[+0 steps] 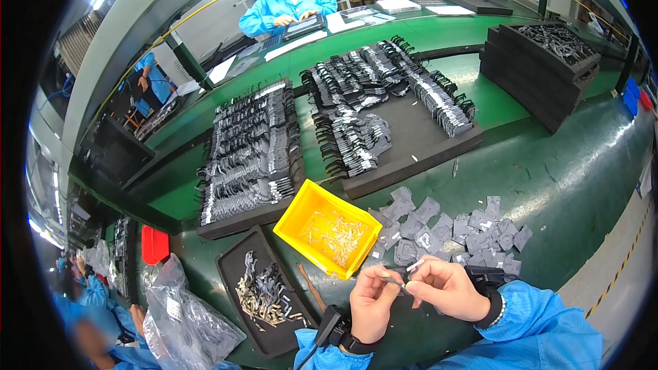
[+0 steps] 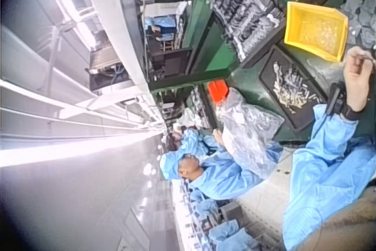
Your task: Assembling small components at a factory workstation.
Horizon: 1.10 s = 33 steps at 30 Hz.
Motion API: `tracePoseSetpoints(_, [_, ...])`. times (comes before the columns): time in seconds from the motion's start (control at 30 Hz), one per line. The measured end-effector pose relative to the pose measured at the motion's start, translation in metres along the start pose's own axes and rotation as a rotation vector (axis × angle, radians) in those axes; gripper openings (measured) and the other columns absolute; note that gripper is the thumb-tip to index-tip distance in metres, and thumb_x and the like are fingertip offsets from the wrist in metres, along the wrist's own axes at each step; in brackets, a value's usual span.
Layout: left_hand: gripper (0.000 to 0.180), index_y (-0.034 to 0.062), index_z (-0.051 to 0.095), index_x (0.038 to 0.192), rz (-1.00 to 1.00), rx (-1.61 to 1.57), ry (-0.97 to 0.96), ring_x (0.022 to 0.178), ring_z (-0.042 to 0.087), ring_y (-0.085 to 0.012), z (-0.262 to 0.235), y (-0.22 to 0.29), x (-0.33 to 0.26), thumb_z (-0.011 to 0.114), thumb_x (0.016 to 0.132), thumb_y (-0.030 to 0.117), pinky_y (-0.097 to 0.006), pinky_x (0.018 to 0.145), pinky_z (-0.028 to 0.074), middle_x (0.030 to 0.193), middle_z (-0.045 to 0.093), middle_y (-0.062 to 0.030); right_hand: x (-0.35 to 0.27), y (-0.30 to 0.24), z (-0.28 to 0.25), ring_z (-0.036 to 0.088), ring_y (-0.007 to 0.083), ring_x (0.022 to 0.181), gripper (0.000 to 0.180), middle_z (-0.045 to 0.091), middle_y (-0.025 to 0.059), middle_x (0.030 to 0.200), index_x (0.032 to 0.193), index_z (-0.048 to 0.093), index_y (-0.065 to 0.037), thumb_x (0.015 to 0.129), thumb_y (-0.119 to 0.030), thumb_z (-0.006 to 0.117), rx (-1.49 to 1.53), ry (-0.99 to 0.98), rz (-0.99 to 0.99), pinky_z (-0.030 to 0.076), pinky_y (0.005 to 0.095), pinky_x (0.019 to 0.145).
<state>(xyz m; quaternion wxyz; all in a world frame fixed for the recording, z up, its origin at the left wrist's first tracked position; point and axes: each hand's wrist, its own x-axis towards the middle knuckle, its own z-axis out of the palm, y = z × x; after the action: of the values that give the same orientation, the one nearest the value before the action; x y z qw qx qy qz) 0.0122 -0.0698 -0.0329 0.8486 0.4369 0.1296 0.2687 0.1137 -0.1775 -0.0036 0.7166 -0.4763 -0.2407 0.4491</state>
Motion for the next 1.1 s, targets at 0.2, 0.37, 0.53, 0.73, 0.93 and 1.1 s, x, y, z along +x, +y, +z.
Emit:
tracePoseSetpoints(0.2, [0.021, 0.0048, 0.046, 0.101, 0.063, 0.158, 0.032, 0.084, 0.053, -0.0087, 0.002, 0.004, -0.001, 0.056, 0.084, -0.002, -0.021, 0.076, 0.042, 0.093, 0.057, -0.0052, 0.003, 0.007, -0.008, 0.055, 0.0070, 0.070, 0.006, 0.048, 0.0030, 0.086, 0.083, 0.055, 0.002, 0.083, -0.002, 0.059, -0.260, -0.014, -0.129, 0.046, 0.0193, 0.058])
tracePoseSetpoints(0.37, [0.020, 0.0052, 0.045, 0.102, -0.055, 0.016, 0.025, 0.085, 0.052, -0.0086, -0.002, 0.002, 0.001, 0.055, 0.085, -0.001, -0.021, 0.077, 0.042, 0.092, 0.057, -0.0045, 0.006, 0.002, -0.010, 0.057, 0.0093, 0.073, 0.005, 0.048, 0.0040, 0.089, 0.085, 0.054, 0.003, 0.083, 0.000, 0.058, -0.185, -0.092, -0.081, 0.048, 0.0211, 0.062])
tracePoseSetpoints(0.53, [0.019, 0.0060, 0.045, 0.101, -0.096, -0.065, 0.019, 0.085, 0.052, -0.0090, -0.003, 0.001, 0.002, 0.055, 0.085, 0.001, -0.022, 0.077, 0.041, 0.092, 0.057, -0.0043, 0.008, -0.001, -0.010, 0.057, 0.0094, 0.074, 0.007, 0.048, 0.0043, 0.090, 0.089, 0.054, 0.002, 0.085, -0.004, 0.057, -0.077, -0.126, -0.008, 0.047, 0.0222, 0.066])
tracePoseSetpoints(0.73, [0.019, 0.0065, 0.045, 0.101, -0.100, -0.078, 0.007, 0.085, 0.052, -0.0090, -0.003, 0.002, 0.003, 0.054, 0.086, 0.002, -0.022, 0.078, 0.040, 0.092, 0.057, -0.0039, 0.009, -0.001, -0.011, 0.056, 0.0095, 0.074, 0.008, 0.049, 0.0041, 0.090, 0.090, 0.054, 0.001, 0.086, -0.006, 0.056, -0.074, -0.134, -0.015, 0.046, 0.0224, 0.066])
tracePoseSetpoints(0.93, [0.019, 0.0066, 0.045, 0.102, -0.125, -0.099, 0.004, 0.085, 0.052, -0.0088, -0.005, 0.001, 0.004, 0.055, 0.086, 0.003, -0.022, 0.077, 0.040, 0.092, 0.057, -0.0039, 0.009, -0.002, -0.012, 0.056, 0.0101, 0.074, 0.010, 0.049, 0.0035, 0.091, 0.090, 0.055, 0.001, 0.088, -0.009, 0.053, -0.037, -0.160, 0.024, 0.046, 0.0237, 0.065])
tracePoseSetpoints(1.1, [0.019, 0.0061, 0.045, 0.101, -0.112, -0.132, -0.017, 0.085, 0.052, -0.0089, -0.005, 0.001, 0.004, 0.055, 0.086, 0.002, -0.021, 0.078, 0.041, 0.092, 0.057, -0.0040, 0.011, -0.009, -0.014, 0.056, 0.0124, 0.074, 0.010, 0.052, 0.0051, 0.085, 0.088, 0.056, 0.000, 0.086, -0.009, 0.056, -0.364, -0.131, -0.120, 0.045, 0.0253, 0.064])
